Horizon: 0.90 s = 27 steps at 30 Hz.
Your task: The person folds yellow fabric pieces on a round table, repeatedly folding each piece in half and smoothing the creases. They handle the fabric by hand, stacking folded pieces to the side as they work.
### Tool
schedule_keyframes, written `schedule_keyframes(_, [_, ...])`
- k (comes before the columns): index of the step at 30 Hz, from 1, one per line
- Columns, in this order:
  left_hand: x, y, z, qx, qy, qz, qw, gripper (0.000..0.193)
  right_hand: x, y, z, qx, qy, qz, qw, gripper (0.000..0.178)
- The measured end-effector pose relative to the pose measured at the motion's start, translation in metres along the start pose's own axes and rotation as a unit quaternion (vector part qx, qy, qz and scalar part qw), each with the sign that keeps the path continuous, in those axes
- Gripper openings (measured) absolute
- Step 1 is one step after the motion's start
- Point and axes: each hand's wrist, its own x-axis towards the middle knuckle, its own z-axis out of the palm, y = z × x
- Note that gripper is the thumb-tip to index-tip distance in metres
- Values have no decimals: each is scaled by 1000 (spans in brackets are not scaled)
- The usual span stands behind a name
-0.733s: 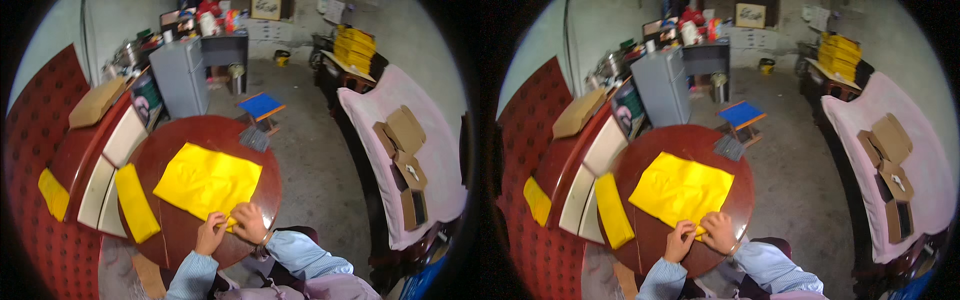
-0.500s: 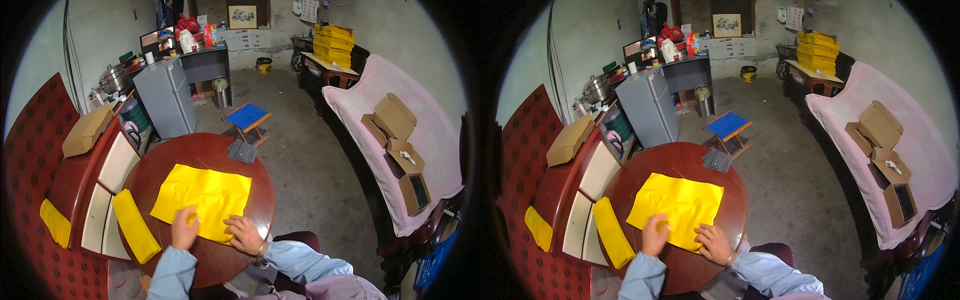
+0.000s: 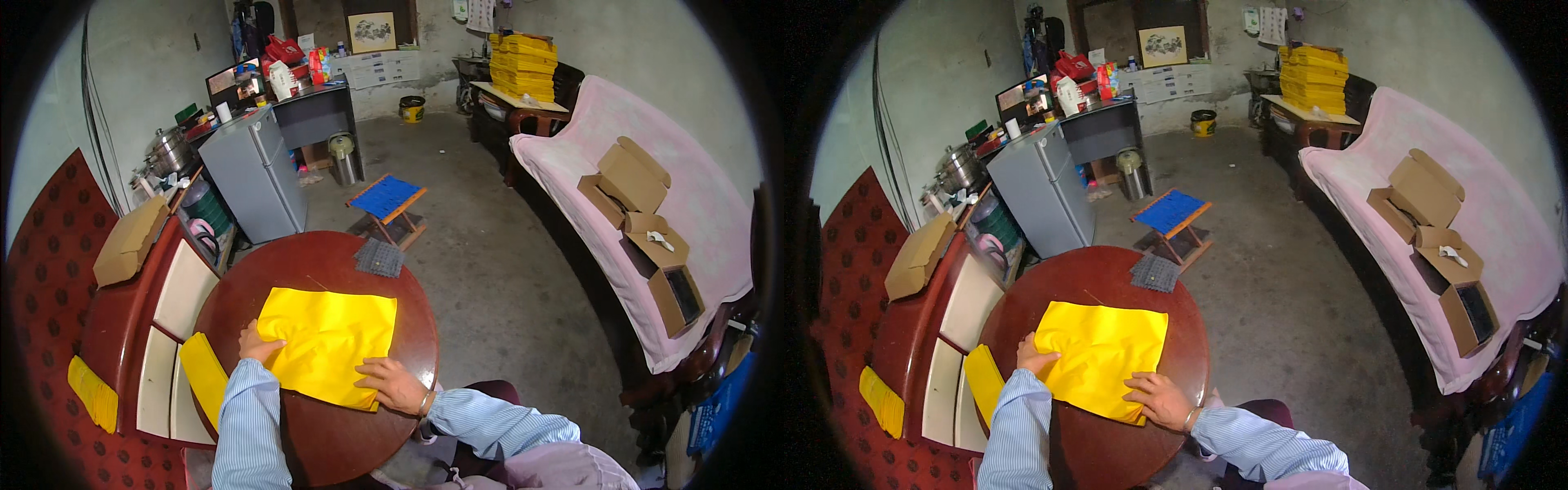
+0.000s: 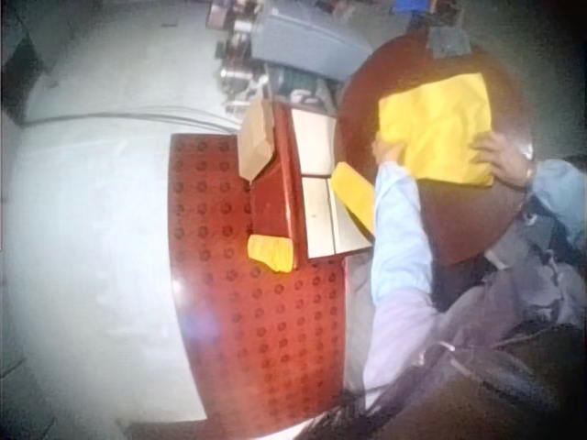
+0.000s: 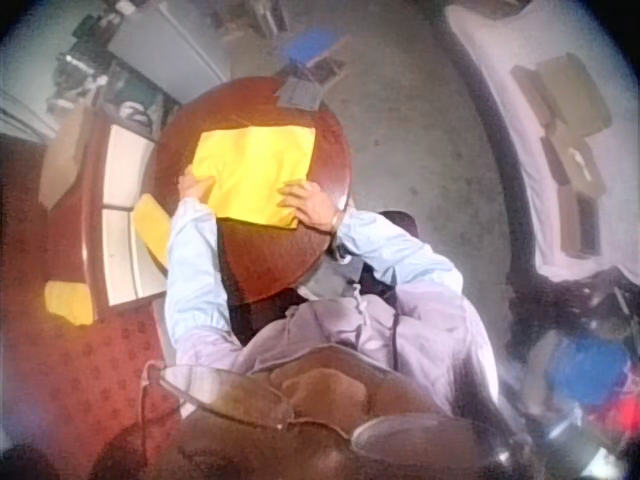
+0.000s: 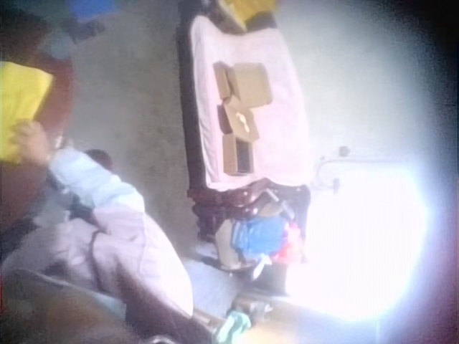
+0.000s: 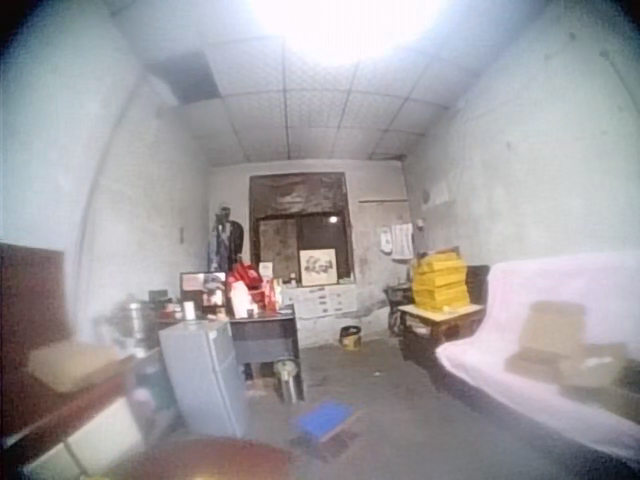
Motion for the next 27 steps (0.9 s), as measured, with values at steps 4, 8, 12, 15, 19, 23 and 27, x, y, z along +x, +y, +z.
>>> schedule_keyframes(4, [-20, -3, 11, -28, 29, -25, 999, 111, -6, 23, -19, 47, 14, -30, 998, 41])
schedule_keyframes(8, [-76, -20, 31, -14, 56, -7, 998, 111, -25, 46, -45, 131, -5, -22, 991, 38])
schedule_keyframes(12, [-154, -44, 43, -45, 66, 28, 996, 106, -44, 58, -59, 186, -31, -20, 982, 38])
schedule_keyframes(15, [-190, -45, 34, 53, 160, 83, 982, 95, -49, 61, -63, 206, -46, -17, 977, 38])
schedule_keyframes(19, [-198, -5, 38, 22, 159, 347, 924, 64, -45, 63, -63, 196, -41, -19, 980, 43])
schedule_keyframes(23, [-197, 47, 80, -19, -59, 517, 854, 45, -46, 65, -65, 153, -75, 3, 985, 53])
schedule_keyframes(27, [-195, 53, 95, 55, -140, 526, 837, 45, -48, 65, -68, 98, -64, -4, 993, 39])
